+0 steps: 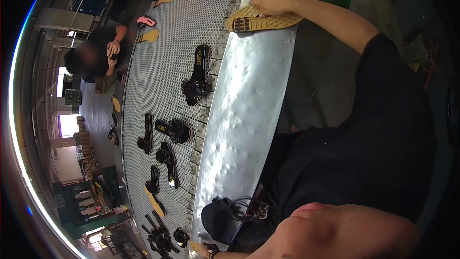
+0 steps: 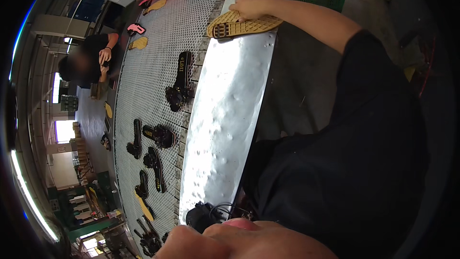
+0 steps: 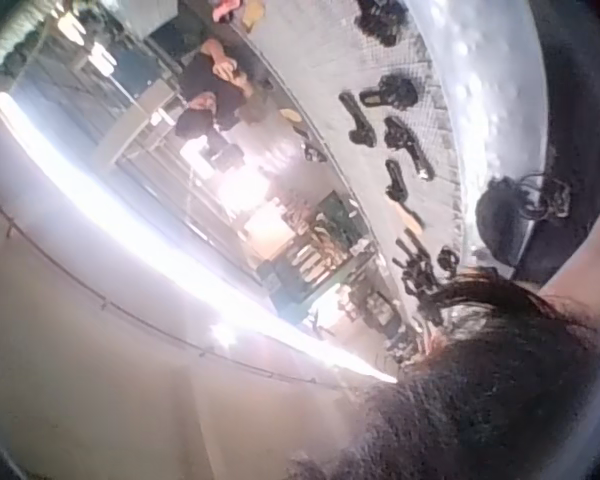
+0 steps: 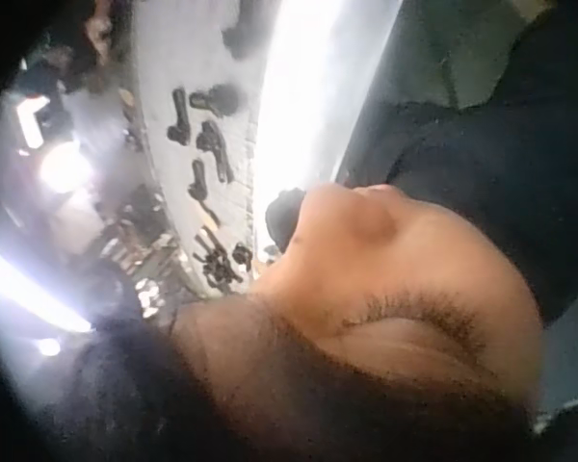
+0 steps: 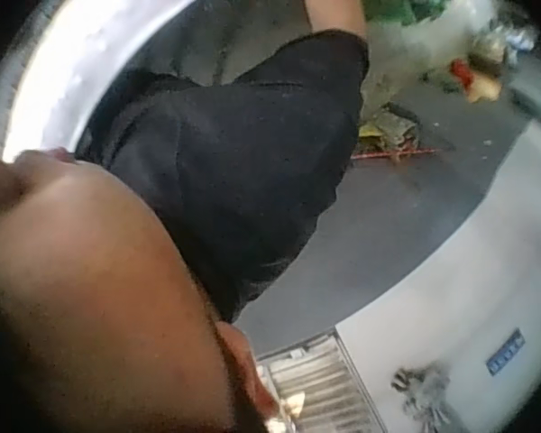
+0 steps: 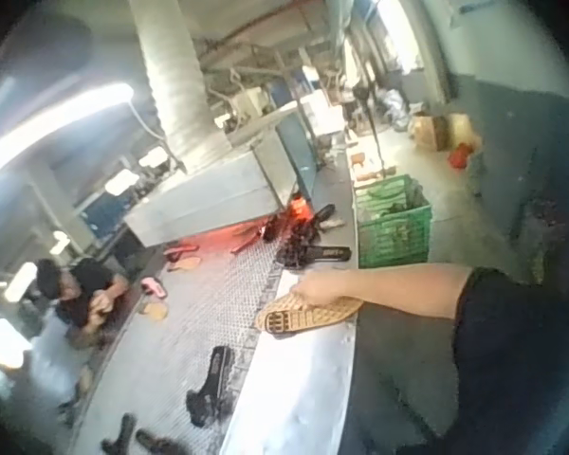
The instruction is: Manually assemble and inspect shoe components on a production line.
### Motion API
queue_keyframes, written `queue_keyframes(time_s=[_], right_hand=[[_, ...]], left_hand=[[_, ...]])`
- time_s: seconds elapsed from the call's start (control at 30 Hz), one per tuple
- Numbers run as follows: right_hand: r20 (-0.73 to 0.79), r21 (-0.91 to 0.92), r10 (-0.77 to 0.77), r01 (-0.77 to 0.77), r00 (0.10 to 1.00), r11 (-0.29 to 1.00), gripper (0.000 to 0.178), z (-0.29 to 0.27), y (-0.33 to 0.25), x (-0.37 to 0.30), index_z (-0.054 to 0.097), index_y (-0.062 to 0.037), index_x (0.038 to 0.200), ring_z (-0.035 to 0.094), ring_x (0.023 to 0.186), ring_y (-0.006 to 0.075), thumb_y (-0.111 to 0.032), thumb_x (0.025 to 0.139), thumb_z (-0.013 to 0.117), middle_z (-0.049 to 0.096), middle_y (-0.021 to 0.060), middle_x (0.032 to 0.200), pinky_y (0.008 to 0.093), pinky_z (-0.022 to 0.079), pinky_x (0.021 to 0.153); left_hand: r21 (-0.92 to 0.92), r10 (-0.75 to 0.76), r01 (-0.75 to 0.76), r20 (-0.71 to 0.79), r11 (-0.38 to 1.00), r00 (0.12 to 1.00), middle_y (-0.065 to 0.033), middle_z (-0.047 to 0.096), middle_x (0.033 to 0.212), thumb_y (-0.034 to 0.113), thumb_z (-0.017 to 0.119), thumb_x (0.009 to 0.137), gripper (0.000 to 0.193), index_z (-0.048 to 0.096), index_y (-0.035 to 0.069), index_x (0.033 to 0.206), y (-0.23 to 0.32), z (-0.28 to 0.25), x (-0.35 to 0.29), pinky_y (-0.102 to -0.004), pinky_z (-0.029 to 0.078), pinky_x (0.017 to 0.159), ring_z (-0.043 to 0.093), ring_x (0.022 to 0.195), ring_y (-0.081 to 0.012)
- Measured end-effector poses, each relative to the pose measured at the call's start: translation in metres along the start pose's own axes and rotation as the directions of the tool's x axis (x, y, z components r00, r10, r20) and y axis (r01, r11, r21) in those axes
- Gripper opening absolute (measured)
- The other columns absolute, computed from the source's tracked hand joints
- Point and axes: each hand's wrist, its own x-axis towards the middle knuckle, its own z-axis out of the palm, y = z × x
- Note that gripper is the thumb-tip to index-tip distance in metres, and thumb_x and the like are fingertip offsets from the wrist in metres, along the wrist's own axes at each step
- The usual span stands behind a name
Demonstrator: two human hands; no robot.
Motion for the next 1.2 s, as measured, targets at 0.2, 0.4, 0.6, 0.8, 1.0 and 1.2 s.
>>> queue_keyframes(time_s=[0.2,0.4,0.6,0.8,1.0,1.2], right_hand=[[0.075,0.079,0.049,-0.055,0.996,0.995,0.054,-0.023,0.040,0.012,0.063,-0.0090,0.133,0.064,0.112,0.0378,-0.032,0.087,0.080,0.064,0.0181,0.116,0.0474,0.053,0.091],[-0.153,0.319,0.066,-0.014,0.986,0.948,0.061,-0.062,0.019,0.001,0.062,-0.0095,0.128,0.062,0.108,0.0416,-0.045,0.081,0.078,0.060,0.0216,0.115,0.0496,0.053,0.089],[0.238,-0.059,0.084,-0.072,0.968,0.996,0.091,-0.042,-0.024,-0.078,0.042,-0.0128,0.156,0.048,0.139,0.0426,-0.064,0.087,0.070,0.048,0.0295,0.150,0.0559,0.042,0.111],[0.190,0.775,-0.067,-0.108,0.979,0.623,0.053,-0.020,-0.063,-0.093,0.069,-0.0002,0.117,0.070,0.093,0.0265,-0.047,0.091,0.072,0.073,0.0181,0.102,0.0388,0.054,0.080],[0.126,0.562,0.155,-0.199,0.980,0.803,0.076,-0.056,-0.264,-0.186,0.048,0.0030,0.145,0.060,0.114,0.0439,-0.055,0.098,0.062,0.061,0.0285,0.121,0.0495,0.050,0.098],[0.162,0.780,-0.033,-0.108,0.986,0.617,0.080,-0.090,-0.252,-0.203,0.041,0.0030,0.150,0.065,0.109,0.0346,-0.048,0.096,0.070,0.063,0.0256,0.117,0.0449,0.054,0.091]], left_hand=[[-0.267,0.147,-0.155,-0.048,0.951,0.988,-0.0251,0.066,0.129,0.032,0.076,0.093,0.074,0.046,-0.006,0.148,0.089,0.005,-0.035,-0.0480,0.055,0.099,0.066,0.113,-0.0397],[-0.499,0.250,-0.294,-0.154,0.815,0.956,-0.0241,0.065,0.129,0.033,0.076,0.094,0.073,0.046,-0.008,0.147,0.204,-0.017,-0.095,-0.0444,0.056,0.097,0.066,0.113,-0.0361],[-0.853,0.499,0.169,0.437,0.493,0.749,-0.0107,0.064,0.099,0.016,0.053,0.106,0.030,0.062,-0.005,0.127,0.332,0.071,-0.185,-0.0323,0.055,0.080,0.063,0.090,-0.0195],[-0.787,0.635,0.345,0.616,0.511,0.466,-0.0130,0.069,0.116,0.005,0.058,0.103,0.020,0.058,-0.001,0.122,0.445,0.154,-0.307,-0.0375,0.059,0.088,0.069,0.103,-0.0241],[-0.402,0.658,0.857,0.746,0.323,0.101,-0.0172,0.063,0.132,0.026,0.047,0.110,0.038,0.048,0.004,0.142,0.489,0.179,-0.404,-0.0450,0.053,0.102,0.062,0.121,-0.0284],[-0.551,0.625,0.646,0.767,0.528,0.143,-0.0195,0.061,0.135,0.017,0.044,0.111,0.039,0.047,-0.004,0.144,0.486,0.210,-0.401,-0.0443,0.057,0.099,0.065,0.118,-0.0299]])
